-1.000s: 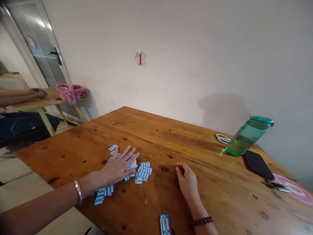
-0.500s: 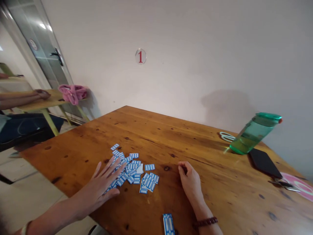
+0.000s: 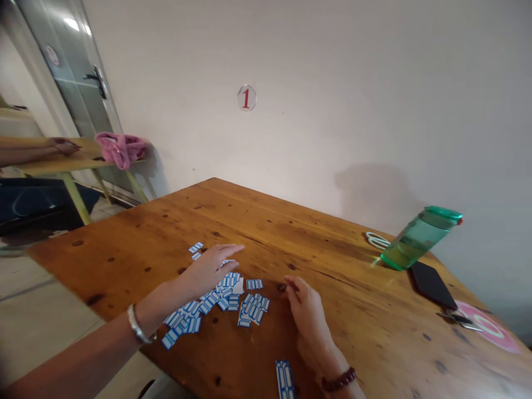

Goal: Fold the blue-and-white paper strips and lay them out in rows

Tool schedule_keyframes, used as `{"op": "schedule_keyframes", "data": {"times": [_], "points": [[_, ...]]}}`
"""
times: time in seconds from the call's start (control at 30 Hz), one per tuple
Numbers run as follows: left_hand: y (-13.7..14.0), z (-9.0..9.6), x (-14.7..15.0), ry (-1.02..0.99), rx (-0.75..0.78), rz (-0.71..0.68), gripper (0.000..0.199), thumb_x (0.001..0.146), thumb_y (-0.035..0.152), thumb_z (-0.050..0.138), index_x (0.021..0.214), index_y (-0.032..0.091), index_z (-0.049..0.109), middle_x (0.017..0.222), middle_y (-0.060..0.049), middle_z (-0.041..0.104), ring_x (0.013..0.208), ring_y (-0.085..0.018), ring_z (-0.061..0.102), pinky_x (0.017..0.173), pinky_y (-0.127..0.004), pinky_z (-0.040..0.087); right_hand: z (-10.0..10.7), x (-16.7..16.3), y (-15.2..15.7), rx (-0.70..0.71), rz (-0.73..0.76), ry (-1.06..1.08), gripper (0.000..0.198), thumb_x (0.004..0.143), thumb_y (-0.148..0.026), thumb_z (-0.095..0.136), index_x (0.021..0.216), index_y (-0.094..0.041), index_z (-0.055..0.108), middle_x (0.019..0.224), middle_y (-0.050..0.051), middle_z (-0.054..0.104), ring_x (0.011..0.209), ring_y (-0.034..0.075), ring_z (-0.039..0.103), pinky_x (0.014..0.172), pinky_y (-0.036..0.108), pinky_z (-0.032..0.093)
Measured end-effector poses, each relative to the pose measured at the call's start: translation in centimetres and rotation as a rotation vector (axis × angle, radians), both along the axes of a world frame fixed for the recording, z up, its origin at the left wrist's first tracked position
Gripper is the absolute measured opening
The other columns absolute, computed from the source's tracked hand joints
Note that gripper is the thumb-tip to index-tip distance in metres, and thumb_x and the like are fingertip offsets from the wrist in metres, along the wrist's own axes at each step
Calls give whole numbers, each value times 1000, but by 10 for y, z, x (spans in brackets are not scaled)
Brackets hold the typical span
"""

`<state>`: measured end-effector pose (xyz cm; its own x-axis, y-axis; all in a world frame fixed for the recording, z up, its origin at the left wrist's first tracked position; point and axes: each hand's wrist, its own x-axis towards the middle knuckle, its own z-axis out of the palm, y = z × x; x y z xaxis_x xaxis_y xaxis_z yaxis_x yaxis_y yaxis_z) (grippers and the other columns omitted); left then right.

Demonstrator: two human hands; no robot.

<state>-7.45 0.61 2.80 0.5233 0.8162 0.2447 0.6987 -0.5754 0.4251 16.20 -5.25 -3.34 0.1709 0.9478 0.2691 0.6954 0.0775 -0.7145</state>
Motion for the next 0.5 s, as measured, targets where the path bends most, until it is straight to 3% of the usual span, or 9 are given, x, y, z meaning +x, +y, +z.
{"op": "schedule_keyframes", "data": {"times": [0.07,0.17,0.3,0.5], "points": [[11,-4,9,-94,-30,-33,31,86,24,41,110,16,59,110,-7,64,102,-18,57,90,-29,41,9,-13,-1,-56,156,-75,31,79,-23,40,98,-17,64,98,8,69,90,20,62,82,32,47],[21,-19,12,-168,-44,-61,23,83,22,44,92,18,65,93,-4,69,86,-16,61,80,-25,44,21,-30,0,-86,302,-278,37,80,-13,37,106,-17,63,105,7,66,98,19,58,89,33,42],[24,-32,4,-130,-63,-55,20,82,20,46,81,19,66,83,-2,68,80,-15,60,77,-25,42,24,-45,5,-125,318,-454,40,83,-11,35,116,-15,58,121,8,57,115,21,47,97,35,36],[27,-27,-4,-91,-68,-16,20,82,17,45,80,18,65,81,-2,67,80,-16,58,76,-25,41,20,-52,2,-197,281,-542,39,88,-33,38,123,-22,52,140,7,37,132,28,20,99,46,33]]}}
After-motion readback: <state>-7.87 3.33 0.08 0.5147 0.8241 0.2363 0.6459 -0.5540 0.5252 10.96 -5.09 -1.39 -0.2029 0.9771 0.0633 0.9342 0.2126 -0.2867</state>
